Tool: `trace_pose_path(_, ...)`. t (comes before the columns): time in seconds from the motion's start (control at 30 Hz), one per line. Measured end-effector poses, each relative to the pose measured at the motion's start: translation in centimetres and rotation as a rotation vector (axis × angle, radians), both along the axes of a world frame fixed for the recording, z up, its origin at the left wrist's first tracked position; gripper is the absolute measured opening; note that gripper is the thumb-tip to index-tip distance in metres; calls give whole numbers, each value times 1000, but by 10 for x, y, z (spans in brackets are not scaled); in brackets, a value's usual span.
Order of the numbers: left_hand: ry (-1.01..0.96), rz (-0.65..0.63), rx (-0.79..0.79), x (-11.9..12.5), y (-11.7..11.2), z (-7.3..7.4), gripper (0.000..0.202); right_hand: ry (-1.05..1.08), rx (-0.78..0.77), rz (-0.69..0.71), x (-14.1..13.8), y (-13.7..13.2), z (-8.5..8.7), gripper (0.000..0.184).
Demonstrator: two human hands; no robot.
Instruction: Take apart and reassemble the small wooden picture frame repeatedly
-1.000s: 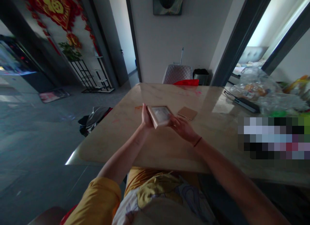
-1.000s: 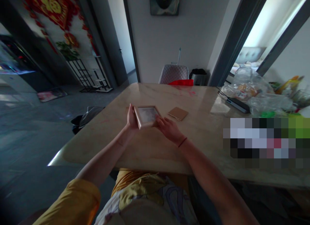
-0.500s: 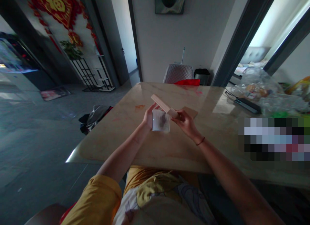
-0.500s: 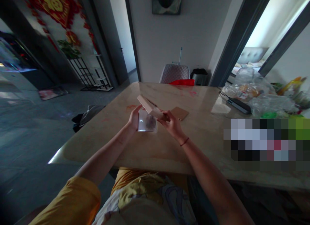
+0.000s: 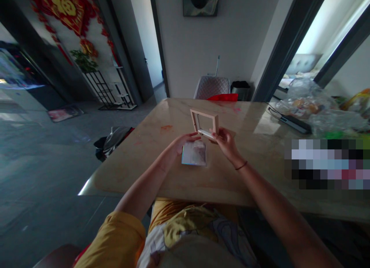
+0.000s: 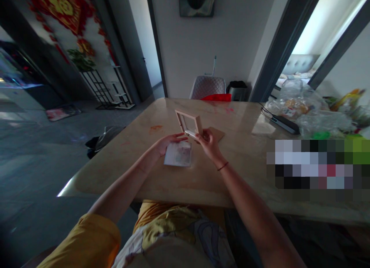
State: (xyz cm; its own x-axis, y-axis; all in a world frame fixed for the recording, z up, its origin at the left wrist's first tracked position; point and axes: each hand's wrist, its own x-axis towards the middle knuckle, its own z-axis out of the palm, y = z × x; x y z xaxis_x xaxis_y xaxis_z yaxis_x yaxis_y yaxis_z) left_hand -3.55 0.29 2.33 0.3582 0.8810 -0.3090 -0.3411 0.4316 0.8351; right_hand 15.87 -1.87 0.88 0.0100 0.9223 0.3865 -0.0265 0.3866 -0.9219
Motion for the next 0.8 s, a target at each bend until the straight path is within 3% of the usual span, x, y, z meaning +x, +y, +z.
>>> trace_pose_path(0.1, 67, -60, 12, -1, 1, -2, 39, -15, -40, -84, 5, 3, 1, 44)
trace_pose_path(0.27, 195, -11, -2, -8, 2, 0, 46, -18, -83, -292, 17, 14, -3, 50)
trace_pose_path(0.37, 168, -16, 22, -13, 2, 3, 42, -5, -95, -360, 23, 20, -5, 50)
trace_pose_path(0.57, 29, -180, 83, -21, 1, 8, 42, -13, -151, -399, 26, 23, -7, 46)
trace_pose_path(0.8, 8, -127, 118, -27, 2, 13, 39, 13, -174, -336, 26, 21, -11, 39)
